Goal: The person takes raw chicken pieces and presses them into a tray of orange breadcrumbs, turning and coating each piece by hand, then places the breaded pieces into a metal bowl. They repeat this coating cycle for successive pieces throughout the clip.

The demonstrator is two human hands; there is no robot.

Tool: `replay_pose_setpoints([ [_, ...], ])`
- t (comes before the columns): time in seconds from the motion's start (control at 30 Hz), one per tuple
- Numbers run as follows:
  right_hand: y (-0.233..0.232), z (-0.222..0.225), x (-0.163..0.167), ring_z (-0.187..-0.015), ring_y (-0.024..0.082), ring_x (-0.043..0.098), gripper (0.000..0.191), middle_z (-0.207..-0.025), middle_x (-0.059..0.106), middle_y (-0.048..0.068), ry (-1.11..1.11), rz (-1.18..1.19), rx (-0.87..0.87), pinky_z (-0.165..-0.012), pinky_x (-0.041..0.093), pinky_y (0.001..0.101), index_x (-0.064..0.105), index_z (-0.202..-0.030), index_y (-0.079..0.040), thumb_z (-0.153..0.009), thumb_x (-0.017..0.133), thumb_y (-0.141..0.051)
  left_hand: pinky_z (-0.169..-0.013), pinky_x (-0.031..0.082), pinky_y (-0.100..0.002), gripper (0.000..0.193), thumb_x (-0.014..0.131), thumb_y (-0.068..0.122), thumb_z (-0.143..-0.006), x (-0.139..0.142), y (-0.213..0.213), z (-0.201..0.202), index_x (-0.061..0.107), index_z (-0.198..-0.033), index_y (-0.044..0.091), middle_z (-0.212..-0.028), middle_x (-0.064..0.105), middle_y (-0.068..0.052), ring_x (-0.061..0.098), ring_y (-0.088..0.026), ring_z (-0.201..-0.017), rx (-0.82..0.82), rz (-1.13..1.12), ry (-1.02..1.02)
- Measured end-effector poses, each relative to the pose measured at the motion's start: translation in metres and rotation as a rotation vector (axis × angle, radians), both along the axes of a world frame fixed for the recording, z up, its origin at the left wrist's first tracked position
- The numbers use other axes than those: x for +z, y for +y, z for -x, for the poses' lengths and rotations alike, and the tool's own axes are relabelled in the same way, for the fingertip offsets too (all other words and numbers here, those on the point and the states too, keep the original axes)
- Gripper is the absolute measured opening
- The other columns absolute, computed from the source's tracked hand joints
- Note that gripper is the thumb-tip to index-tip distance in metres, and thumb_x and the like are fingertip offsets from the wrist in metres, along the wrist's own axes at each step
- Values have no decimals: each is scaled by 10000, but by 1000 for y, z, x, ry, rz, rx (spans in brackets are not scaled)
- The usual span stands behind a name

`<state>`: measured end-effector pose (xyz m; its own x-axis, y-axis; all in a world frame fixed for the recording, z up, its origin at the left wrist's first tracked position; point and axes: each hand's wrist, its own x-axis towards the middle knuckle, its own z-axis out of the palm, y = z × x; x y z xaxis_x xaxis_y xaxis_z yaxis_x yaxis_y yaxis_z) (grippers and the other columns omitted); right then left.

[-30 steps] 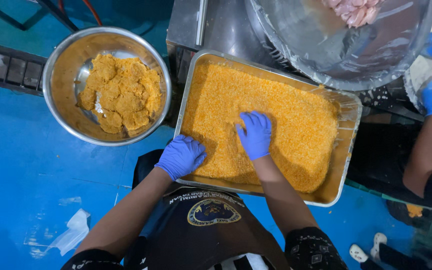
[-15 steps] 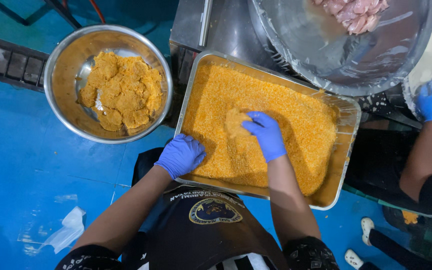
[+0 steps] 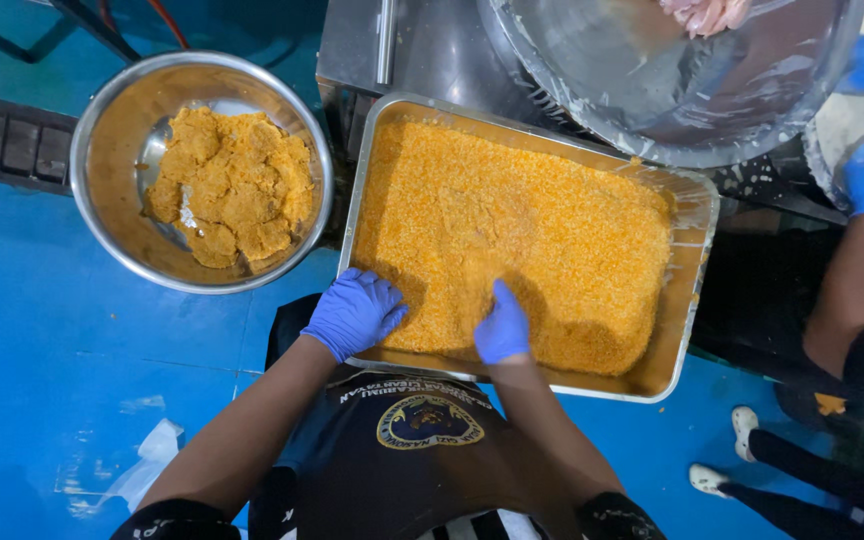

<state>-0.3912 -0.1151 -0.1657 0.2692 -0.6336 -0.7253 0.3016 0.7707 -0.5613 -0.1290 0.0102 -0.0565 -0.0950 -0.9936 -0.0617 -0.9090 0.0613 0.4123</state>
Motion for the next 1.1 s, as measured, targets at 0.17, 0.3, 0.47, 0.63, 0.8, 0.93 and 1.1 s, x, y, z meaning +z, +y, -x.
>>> replay_pose_setpoints([
  [0.17,-37,-24,31,-1311,296,578,481,-1384,609,133,33,320,7,-1122,446,451,563,-1399,-27,-1012,603,-310,-835,462,-452,259,620,392,-926,-4,-1,3,681,-867,147,-853,681,-63,643,-269,-888,0,5,-36],
  [0.3,-52,-45,52,-1458,360,471,599,-1551,483,206,760,1172,433,-1226,378,474,491,-1504,-7,-1044,577,-382,-816,462,-454,256,622,392,-924,-2,-3,4,680,-858,152,-840,678,-63,643,-271,-876,-1,15,-22],
  [0.47,-66,-86,56,-1547,474,100,1002,-1671,121,298,1176,1434,1154,-1215,67,624,164,-1608,29,-918,636,-524,-811,461,-453,266,628,401,-915,5,-5,3,683,-832,154,-828,675,-68,643,-272,-870,-6,21,-27],
  [0.63,-70,-118,56,-1584,455,85,1053,-1702,100,266,1161,1544,979,-1249,42,652,136,-1634,-2,-933,606,-629,-821,456,-452,281,635,407,-910,5,-10,-4,687,-815,148,-815,674,-73,641,-279,-854,1,4,-23],
  [0.8,-70,-140,58,-1599,480,93,989,-1725,94,265,1100,1452,1129,-1275,88,633,165,-1639,-19,-974,579,-623,-825,455,-448,289,644,408,-908,3,-9,-10,683,-817,136,-813,678,-79,645,-285,-854,7,19,-19],
  [0.93,-69,-147,55,-1535,477,93,1054,-1666,107,266,1217,1374,1324,-1212,85,636,155,-1591,-24,-860,625,-620,-828,458,-443,286,645,401,-915,3,-7,-10,684,-810,138,-809,678,-86,648,-284,-854,-4,36,-2],
  [1.1,-89,-127,58,-1630,441,158,820,-1740,187,233,974,1367,1116,-1308,133,598,208,-1665,-84,-1028,602,-415,-832,453,-447,302,632,413,-912,3,-2,-7,684,-821,130,-819,679,-83,645,-286,-859,5,19,8],
])
